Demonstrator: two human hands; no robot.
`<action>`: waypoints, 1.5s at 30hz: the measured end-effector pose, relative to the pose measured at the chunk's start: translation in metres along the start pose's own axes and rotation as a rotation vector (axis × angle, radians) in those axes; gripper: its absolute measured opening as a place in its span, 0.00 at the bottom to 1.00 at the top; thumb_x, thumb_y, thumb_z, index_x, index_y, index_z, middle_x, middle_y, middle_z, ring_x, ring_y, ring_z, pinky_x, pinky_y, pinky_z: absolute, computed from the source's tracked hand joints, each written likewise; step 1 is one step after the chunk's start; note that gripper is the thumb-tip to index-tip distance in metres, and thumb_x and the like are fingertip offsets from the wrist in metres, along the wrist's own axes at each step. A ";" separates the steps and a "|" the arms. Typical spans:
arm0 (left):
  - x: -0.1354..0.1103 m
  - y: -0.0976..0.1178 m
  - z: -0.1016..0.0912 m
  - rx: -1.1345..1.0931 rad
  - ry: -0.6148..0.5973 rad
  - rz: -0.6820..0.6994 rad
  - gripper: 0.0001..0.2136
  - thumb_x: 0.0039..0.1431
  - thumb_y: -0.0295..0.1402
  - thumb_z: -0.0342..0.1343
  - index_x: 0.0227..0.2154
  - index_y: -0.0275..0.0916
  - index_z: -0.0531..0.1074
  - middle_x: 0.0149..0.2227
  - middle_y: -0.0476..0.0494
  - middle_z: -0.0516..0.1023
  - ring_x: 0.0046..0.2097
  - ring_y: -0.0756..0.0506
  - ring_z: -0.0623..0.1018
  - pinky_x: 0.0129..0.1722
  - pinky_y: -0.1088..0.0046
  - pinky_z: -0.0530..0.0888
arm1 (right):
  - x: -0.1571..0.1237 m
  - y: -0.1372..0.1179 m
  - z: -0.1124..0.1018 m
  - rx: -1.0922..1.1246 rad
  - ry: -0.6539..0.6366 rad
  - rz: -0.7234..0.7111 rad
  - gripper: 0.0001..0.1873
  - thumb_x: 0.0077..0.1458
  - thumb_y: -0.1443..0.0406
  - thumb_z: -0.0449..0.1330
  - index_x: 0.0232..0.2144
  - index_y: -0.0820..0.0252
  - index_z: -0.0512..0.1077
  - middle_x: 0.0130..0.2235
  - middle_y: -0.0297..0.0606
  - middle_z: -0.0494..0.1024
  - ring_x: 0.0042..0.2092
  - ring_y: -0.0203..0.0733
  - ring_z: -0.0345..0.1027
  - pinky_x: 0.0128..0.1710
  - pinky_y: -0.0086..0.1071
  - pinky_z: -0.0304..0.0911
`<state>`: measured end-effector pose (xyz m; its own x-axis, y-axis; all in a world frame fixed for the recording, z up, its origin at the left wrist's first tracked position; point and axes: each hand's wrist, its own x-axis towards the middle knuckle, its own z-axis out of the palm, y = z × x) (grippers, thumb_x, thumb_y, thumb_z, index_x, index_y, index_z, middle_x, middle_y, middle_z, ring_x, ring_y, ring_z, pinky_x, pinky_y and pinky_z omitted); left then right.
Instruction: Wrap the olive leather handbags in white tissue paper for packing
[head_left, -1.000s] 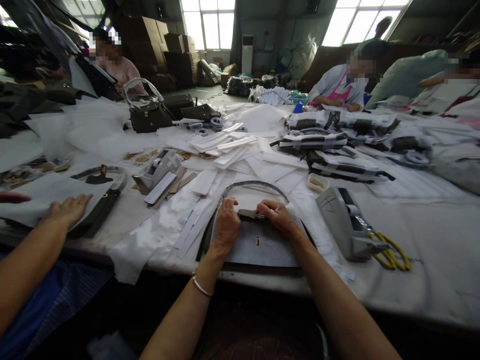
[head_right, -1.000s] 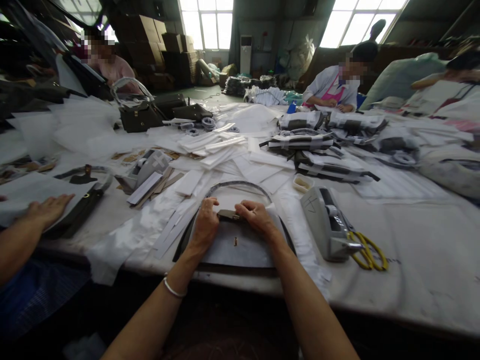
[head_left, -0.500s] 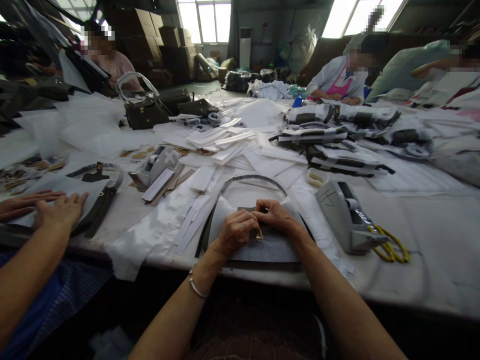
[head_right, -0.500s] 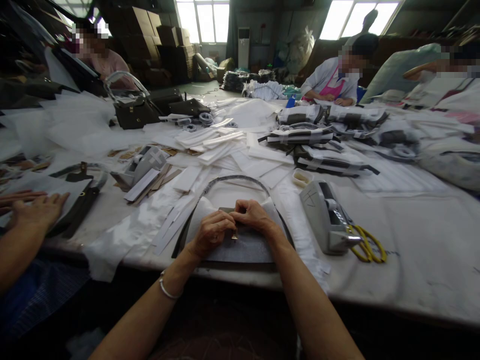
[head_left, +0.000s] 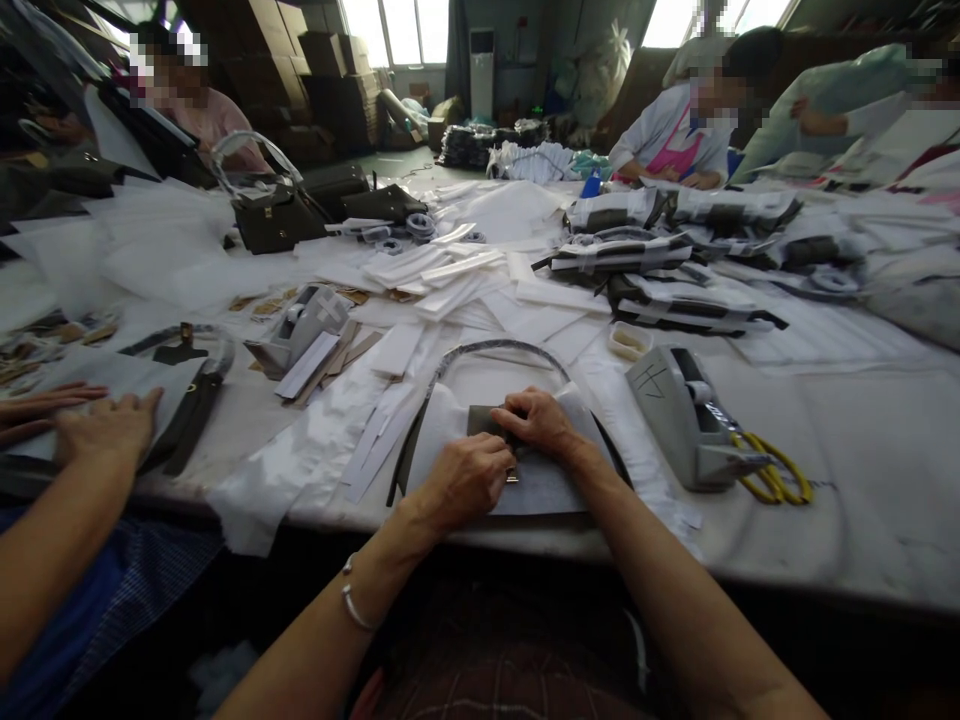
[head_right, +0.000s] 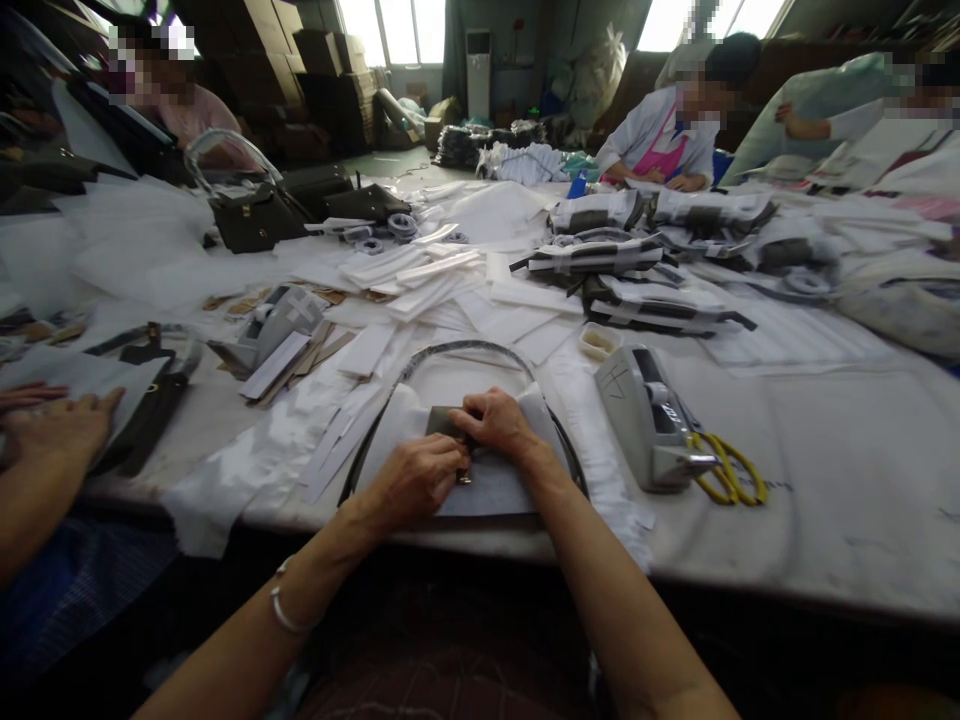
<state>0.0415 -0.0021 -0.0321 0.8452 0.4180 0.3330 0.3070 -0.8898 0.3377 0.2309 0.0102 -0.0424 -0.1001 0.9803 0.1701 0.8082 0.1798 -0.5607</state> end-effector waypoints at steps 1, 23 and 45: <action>-0.005 0.005 -0.002 0.019 -0.019 0.006 0.09 0.62 0.24 0.49 0.38 0.39 0.74 0.40 0.43 0.79 0.45 0.45 0.78 0.49 0.68 0.75 | 0.000 0.000 0.001 -0.014 0.001 -0.006 0.23 0.60 0.54 0.56 0.17 0.55 0.61 0.20 0.29 0.66 0.28 0.37 0.60 0.41 0.31 0.58; -0.048 0.014 0.028 0.214 0.188 0.085 0.16 0.67 0.36 0.54 0.54 0.37 0.68 0.53 0.38 0.76 0.55 0.41 0.75 0.60 0.60 0.70 | -0.053 -0.014 -0.030 0.198 -0.277 -0.123 0.11 0.61 0.62 0.59 0.44 0.52 0.79 0.41 0.35 0.80 0.43 0.41 0.73 0.47 0.32 0.64; -0.038 0.027 0.023 0.260 0.022 0.012 0.11 0.66 0.30 0.53 0.50 0.40 0.69 0.45 0.44 0.75 0.49 0.44 0.75 0.58 0.61 0.69 | -0.033 -0.021 -0.032 -0.173 -0.465 -0.545 0.14 0.64 0.74 0.48 0.32 0.63 0.73 0.34 0.37 0.71 0.31 0.36 0.63 0.32 0.29 0.60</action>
<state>0.0274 -0.0467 -0.0559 0.8406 0.4087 0.3556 0.4017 -0.9106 0.0970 0.2359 -0.0285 -0.0098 -0.7185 0.6956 0.0050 0.6497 0.6737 -0.3522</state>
